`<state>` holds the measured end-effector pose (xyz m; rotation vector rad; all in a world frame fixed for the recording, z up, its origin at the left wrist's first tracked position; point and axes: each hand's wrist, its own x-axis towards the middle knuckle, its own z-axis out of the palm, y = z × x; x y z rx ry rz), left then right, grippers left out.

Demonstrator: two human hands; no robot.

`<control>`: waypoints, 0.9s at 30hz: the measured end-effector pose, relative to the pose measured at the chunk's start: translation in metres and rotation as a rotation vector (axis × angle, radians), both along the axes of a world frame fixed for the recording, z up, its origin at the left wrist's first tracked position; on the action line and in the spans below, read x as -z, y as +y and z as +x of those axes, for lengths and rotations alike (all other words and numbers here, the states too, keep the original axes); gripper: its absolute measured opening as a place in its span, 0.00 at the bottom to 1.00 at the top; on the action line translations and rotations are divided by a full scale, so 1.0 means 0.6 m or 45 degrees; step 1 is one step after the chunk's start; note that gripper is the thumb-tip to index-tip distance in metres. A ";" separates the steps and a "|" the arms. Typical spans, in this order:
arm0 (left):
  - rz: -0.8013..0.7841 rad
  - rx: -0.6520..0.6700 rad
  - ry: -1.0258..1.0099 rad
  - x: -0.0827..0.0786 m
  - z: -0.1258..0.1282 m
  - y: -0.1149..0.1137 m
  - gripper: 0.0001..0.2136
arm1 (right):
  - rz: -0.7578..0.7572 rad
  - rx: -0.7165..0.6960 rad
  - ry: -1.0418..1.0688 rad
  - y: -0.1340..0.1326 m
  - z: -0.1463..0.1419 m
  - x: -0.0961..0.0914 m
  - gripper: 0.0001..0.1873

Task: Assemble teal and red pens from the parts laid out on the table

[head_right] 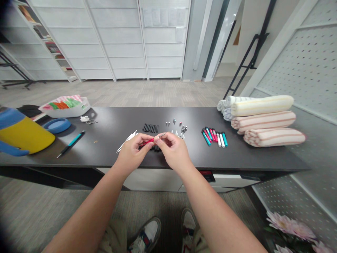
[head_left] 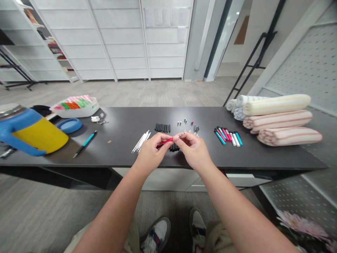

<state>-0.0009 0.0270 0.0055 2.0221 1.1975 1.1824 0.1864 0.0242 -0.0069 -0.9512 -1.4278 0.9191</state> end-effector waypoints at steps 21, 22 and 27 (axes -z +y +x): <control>-0.014 -0.006 -0.039 0.002 0.002 0.002 0.07 | -0.090 0.066 0.110 0.006 0.001 0.003 0.17; -0.012 -0.002 -0.034 0.001 0.002 0.002 0.07 | -0.091 0.071 0.106 0.006 0.001 0.004 0.16; -0.009 0.075 -0.004 0.000 0.002 0.001 0.07 | -0.080 0.100 0.093 0.006 0.004 0.008 0.15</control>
